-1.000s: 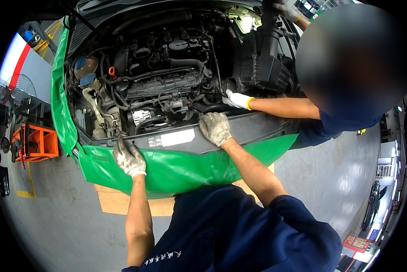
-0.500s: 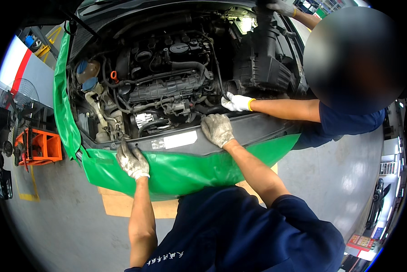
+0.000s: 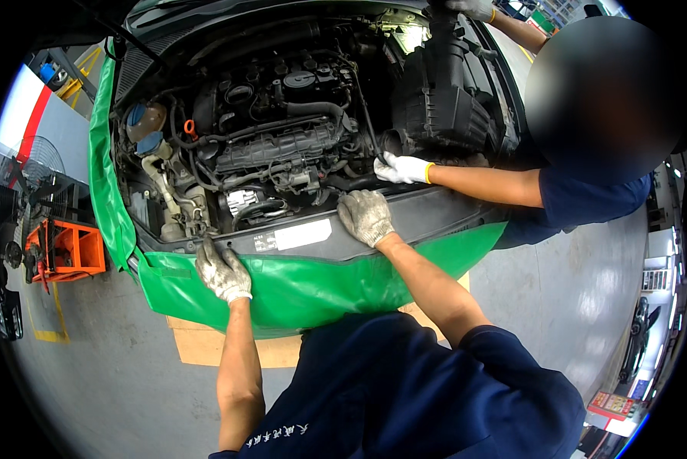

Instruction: The person removes the air filter housing and air intake hose from a car engine bay. They use pliers to release a hose clamp and a power drill to remove bolts. The person retrieves tools from a toolbox and works alongside a coworker in a professional garage setting.

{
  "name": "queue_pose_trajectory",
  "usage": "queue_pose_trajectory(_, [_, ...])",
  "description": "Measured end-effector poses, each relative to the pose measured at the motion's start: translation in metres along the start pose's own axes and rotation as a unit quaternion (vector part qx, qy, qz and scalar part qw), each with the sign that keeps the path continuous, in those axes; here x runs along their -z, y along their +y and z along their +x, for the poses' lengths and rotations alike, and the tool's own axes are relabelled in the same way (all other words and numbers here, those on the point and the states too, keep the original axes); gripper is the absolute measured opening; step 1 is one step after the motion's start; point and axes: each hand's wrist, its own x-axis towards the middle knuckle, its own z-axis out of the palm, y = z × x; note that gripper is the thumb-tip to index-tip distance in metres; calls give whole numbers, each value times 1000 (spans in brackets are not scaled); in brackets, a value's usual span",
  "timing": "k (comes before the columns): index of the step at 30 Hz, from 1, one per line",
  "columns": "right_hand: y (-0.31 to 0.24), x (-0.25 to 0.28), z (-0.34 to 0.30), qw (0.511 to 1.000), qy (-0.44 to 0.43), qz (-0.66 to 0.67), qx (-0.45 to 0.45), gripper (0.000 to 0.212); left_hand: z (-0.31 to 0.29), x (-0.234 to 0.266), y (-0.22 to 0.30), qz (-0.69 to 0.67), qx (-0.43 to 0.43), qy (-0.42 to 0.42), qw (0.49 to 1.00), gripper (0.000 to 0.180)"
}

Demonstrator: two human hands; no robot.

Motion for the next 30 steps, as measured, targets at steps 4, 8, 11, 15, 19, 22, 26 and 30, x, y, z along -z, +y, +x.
queue_pose_trajectory(4, [0, 0, 1, 1000, -7, 1, -1, 23, 0, 1, 0, -4, -2, -3, 1000, 55])
queue_pose_trajectory(8, [1, -2, -1, 1000, 2, -1, 2, 23, 1, 1, 1, 2, 1, -9, 1000, 56])
queue_pose_trajectory(11, [1, -2, -1, 1000, 3, -4, 3, 23, 0, 0, -1, 1, -1, -7, 1000, 56])
queue_pose_trajectory(15, [2, -2, -1, 1000, 5, -1, 4, 23, 0, 0, -1, 1, -4, -3, 1000, 57])
queue_pose_trajectory(19, [2, -3, -1, 1000, 0, 0, 3, 23, 0, 1, -1, 4, -2, -4, 1000, 57])
queue_pose_trajectory(22, [1, 0, 0, 1000, 3, 6, 5, 22, 2, 4, 1, -3, 0, -9, 1000, 58])
queue_pose_trajectory(26, [-1, 4, 2, 1000, -8, 0, 5, 22, 4, 6, 3, -4, -1, -5, 1000, 58])
queue_pose_trajectory(30, [-1, 5, 2, 1000, -1, 1, 9, 22, 3, 4, 3, -5, -7, 7, 1000, 57])
